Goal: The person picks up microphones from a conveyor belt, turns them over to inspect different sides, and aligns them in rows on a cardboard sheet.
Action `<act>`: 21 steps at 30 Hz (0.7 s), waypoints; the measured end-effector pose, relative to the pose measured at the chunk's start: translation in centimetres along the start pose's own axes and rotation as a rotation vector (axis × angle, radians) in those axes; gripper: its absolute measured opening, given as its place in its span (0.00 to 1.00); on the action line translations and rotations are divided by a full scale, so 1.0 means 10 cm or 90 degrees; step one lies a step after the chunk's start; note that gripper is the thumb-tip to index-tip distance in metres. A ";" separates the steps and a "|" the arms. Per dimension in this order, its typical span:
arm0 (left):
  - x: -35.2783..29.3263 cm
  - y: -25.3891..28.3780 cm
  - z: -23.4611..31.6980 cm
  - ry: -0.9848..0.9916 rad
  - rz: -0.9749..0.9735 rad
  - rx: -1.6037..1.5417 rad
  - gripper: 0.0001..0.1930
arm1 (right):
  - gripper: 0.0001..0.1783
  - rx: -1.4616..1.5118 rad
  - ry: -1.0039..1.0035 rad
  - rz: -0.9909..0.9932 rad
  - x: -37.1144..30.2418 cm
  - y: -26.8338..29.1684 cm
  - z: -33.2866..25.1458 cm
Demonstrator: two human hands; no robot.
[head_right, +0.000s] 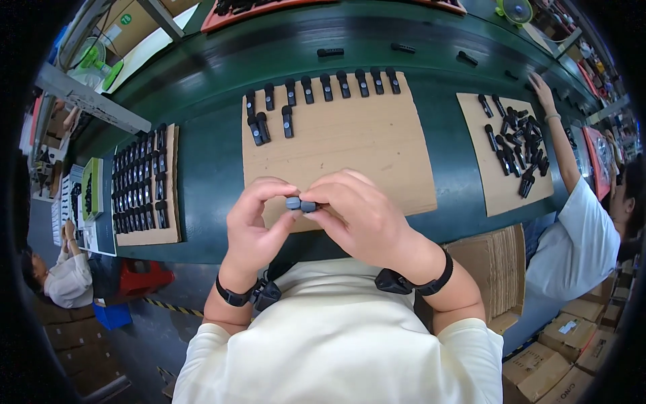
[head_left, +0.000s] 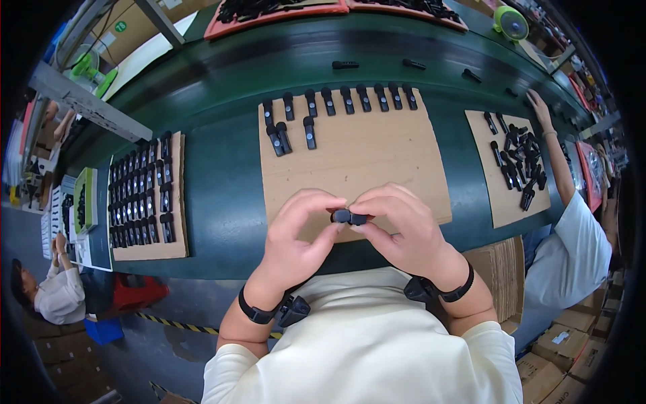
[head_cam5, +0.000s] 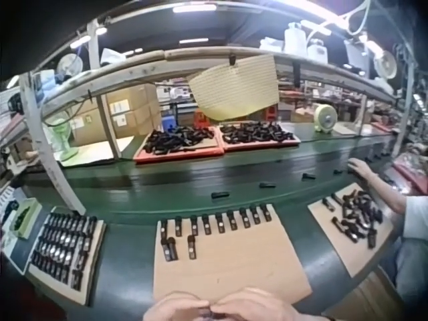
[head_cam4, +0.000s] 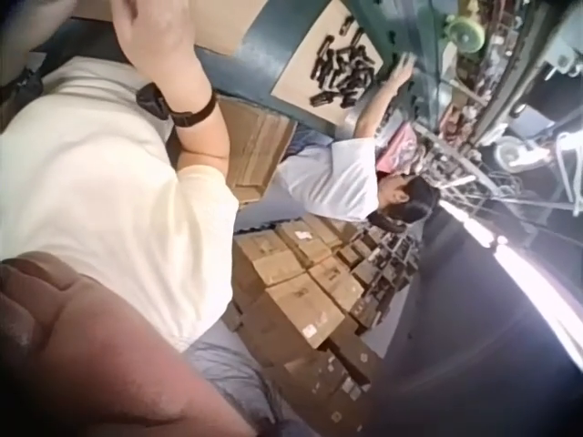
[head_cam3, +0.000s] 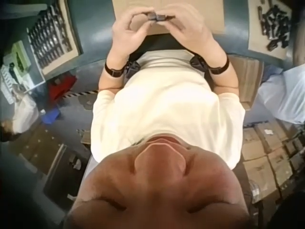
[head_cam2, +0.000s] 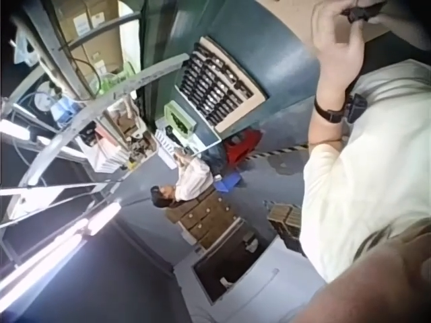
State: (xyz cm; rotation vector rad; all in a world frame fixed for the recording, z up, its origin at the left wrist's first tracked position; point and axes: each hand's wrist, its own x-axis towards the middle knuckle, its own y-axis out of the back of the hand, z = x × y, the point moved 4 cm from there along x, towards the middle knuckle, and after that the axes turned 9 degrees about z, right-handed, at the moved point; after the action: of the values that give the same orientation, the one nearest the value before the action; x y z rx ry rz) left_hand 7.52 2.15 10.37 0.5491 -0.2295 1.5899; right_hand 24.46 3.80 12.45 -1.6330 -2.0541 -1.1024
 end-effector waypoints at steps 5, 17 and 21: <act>0.06 0.01 -0.12 -0.031 0.006 0.077 0.14 | 0.17 -0.007 -0.056 -0.071 0.07 0.01 0.24; 0.59 -0.23 -0.66 -0.256 -0.090 0.448 0.09 | 0.11 -0.237 0.022 -0.137 0.38 -0.14 1.21; 0.51 -0.35 -0.72 -0.331 -0.184 0.532 0.09 | 0.12 -0.308 0.109 -0.219 0.21 -0.21 1.21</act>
State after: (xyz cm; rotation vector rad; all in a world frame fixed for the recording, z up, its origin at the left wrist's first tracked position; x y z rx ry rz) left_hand 9.43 10.36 6.01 1.5731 0.1467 1.1862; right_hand 24.57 13.79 4.98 -1.3268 -2.1121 -1.9076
